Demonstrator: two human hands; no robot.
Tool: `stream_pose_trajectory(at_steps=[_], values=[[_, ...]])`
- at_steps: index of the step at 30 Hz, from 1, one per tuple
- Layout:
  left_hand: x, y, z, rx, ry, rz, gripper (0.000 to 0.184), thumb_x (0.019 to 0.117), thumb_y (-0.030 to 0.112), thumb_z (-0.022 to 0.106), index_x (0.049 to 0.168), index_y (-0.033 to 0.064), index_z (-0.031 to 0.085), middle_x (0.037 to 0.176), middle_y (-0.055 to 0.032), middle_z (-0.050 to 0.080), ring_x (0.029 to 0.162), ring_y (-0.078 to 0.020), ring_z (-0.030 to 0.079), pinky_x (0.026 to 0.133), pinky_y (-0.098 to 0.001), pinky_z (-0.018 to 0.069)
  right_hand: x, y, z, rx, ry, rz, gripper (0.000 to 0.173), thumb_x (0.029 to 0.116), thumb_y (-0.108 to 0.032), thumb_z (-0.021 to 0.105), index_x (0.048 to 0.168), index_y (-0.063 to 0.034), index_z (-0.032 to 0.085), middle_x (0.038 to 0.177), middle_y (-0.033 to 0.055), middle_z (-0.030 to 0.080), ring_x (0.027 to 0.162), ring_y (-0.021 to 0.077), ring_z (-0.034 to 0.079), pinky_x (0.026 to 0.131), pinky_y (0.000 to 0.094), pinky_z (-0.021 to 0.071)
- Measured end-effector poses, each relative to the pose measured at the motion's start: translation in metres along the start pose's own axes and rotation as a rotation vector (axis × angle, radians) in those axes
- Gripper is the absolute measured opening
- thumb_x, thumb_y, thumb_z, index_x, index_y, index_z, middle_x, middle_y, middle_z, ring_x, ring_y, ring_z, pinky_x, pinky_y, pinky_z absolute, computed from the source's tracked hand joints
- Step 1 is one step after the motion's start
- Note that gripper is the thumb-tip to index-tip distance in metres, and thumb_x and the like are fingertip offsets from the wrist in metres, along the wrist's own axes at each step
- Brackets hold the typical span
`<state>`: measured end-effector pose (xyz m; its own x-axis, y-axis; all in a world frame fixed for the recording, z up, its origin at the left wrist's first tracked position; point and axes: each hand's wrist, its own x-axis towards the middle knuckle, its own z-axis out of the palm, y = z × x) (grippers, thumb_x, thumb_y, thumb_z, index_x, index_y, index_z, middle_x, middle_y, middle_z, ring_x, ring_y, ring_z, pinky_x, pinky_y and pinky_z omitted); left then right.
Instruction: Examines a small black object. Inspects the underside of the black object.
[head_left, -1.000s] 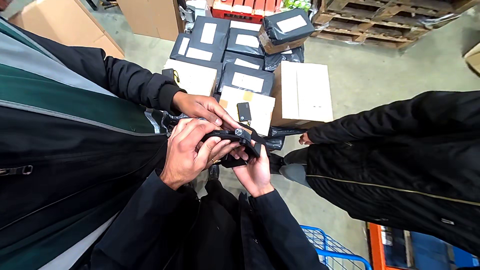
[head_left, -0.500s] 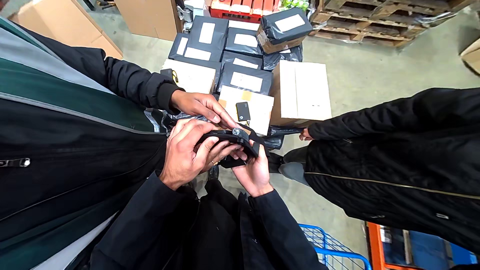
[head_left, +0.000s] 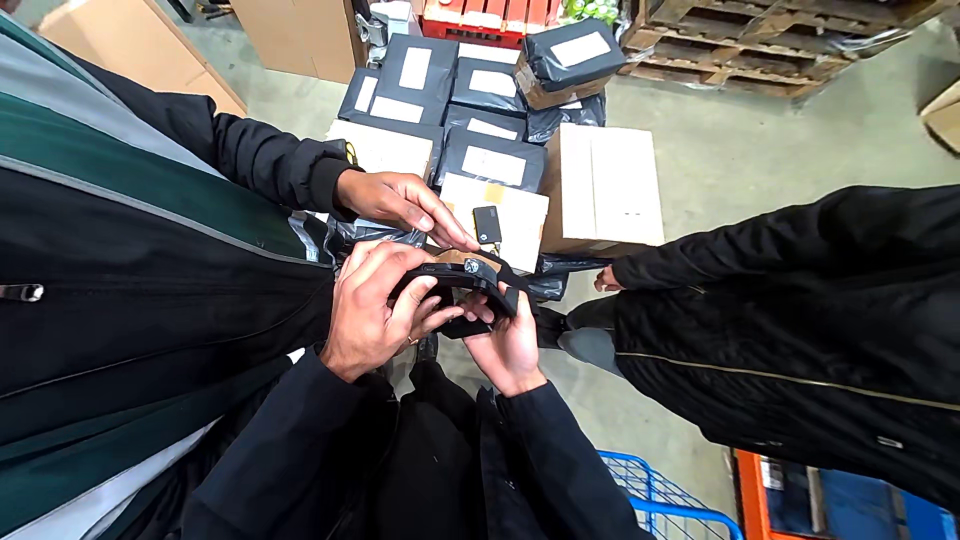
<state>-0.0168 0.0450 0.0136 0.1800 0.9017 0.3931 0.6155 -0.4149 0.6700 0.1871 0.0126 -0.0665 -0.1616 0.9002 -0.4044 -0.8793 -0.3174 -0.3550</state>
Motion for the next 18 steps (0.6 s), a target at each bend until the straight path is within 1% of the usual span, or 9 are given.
stream_pose_trajectory(at_steps=[4, 8, 10, 12, 16, 18], values=[[-0.0017, -0.0015, 0.0012, 0.001, 0.008, 0.008, 0.028, 0.097, 0.036, 0.068, 0.114, 0.0162, 0.075, 0.117, 0.002, 0.07, 0.117, -0.0181, 0.059, 0.101, -0.0416, 0.0484, -0.0002, 0.0003, 0.0002, -0.004, 0.008, -0.007, 0.044, 0.1072, -0.045, 0.037, 0.087, -0.0173, 0.065, 0.07, -0.0017, 0.057, 0.07, 0.0126, 0.061, 0.076, 0.0324, 0.055], [-0.0021, -0.0005, 0.0014, -0.024, 0.03, 0.044, 0.024, 0.097, 0.03, 0.068, 0.113, 0.013, 0.075, 0.115, -0.0002, 0.07, 0.116, -0.0187, 0.06, 0.102, -0.04, 0.0494, -0.0005, 0.0, 0.0002, 0.002, 0.009, 0.001, 0.044, 0.107, -0.046, 0.038, 0.088, -0.0179, 0.065, 0.071, -0.0018, 0.057, 0.071, 0.0125, 0.061, 0.076, 0.032, 0.0551], [-0.002, 0.0008, 0.0017, -0.051, 0.039, 0.055, 0.022, 0.0982, 0.026, 0.066, 0.112, 0.0105, 0.075, 0.114, -0.0016, 0.071, 0.117, -0.0193, 0.061, 0.105, -0.0404, 0.0484, -0.0004, -0.0004, 0.0005, 0.011, 0.0, 0.007, 0.043, 0.1065, -0.047, 0.039, 0.088, -0.0179, 0.065, 0.07, -0.002, 0.056, 0.07, 0.0122, 0.061, 0.075, 0.0315, 0.0547], [-0.0028, 0.0007, 0.0027, -0.061, 0.039, 0.053, 0.022, 0.0986, 0.025, 0.064, 0.111, 0.0103, 0.075, 0.115, -0.0018, 0.071, 0.119, -0.0201, 0.061, 0.108, -0.0419, 0.047, -0.0003, -0.0006, -0.0005, 0.019, -0.022, 0.003, 0.043, 0.1064, -0.048, 0.039, 0.091, -0.018, 0.066, 0.072, -0.0016, 0.057, 0.071, 0.012, 0.061, 0.075, 0.0312, 0.0546], [-0.0031, 0.0004, 0.0039, -0.053, 0.045, 0.052, 0.023, 0.0979, 0.025, 0.065, 0.112, 0.0105, 0.075, 0.114, -0.0023, 0.071, 0.115, -0.0191, 0.061, 0.1, -0.0378, 0.0499, -0.0004, -0.0014, -0.0006, 0.024, -0.044, -0.005, 0.043, 0.1072, -0.047, 0.037, 0.092, -0.0178, 0.066, 0.073, -0.0015, 0.058, 0.072, 0.0122, 0.061, 0.076, 0.0306, 0.0541], [-0.0026, 0.0015, 0.0042, -0.052, 0.054, 0.052, 0.022, 0.0977, 0.025, 0.066, 0.111, 0.0106, 0.076, 0.113, -0.0021, 0.071, 0.114, -0.0184, 0.061, 0.099, -0.0368, 0.0507, 0.0001, -0.0015, -0.0012, 0.015, -0.047, -0.005, 0.045, 0.1073, -0.047, 0.037, 0.092, -0.0174, 0.066, 0.073, -0.0015, 0.058, 0.072, 0.0123, 0.061, 0.075, 0.0307, 0.0543]])
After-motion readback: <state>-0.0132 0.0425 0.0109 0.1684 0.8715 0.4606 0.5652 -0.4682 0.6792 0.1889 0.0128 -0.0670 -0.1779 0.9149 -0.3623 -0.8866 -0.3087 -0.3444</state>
